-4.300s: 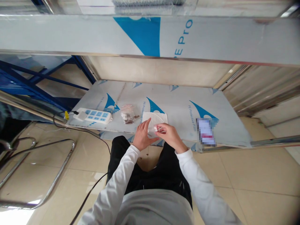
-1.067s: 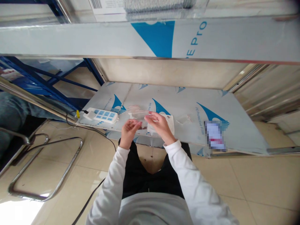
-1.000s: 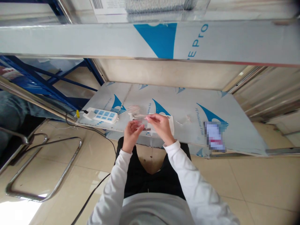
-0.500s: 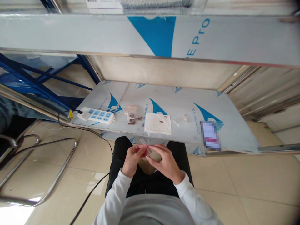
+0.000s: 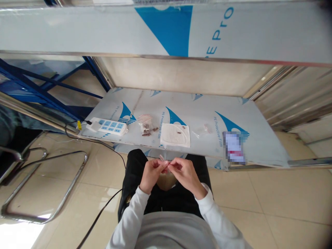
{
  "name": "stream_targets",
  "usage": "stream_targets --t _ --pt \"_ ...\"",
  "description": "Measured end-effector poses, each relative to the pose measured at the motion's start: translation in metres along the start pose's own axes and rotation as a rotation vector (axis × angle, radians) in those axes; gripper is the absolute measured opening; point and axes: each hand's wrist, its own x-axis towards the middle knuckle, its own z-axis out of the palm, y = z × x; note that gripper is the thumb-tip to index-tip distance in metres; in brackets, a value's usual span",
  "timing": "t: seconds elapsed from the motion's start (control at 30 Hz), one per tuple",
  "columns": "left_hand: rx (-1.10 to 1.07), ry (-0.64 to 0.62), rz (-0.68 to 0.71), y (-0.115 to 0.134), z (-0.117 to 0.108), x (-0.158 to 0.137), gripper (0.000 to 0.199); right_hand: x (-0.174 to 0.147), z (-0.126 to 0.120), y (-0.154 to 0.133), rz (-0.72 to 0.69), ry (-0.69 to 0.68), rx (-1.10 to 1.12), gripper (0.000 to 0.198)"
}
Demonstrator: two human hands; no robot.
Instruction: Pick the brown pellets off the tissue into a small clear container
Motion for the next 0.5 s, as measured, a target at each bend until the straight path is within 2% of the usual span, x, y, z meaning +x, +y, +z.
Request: stream_targets --t 0.1,0.17,0.33,0.5 --pt "0.233 0.093 0.098 -0.002 0.003 0.0 0.035 -0.004 0.008 0.004 0.013 0.106 -0.031 0.025" --pt "0.296 0.1 0.151 -0.002 0.004 0.0 0.034 -0.006 0.013 0.008 0.026 0.166 -0.017 0.023" --pt "0.047 -0.052 0.158 0.0 0.005 0.0 0.036 -0.006 0.014 0.013 0.036 0.224 0.066 0.02" --pt "-0.028 -0.06 0.133 0.006 0.008 -0.002 0.033 -0.007 0.007 0.007 -0.06 0.146 0.032 0.021"
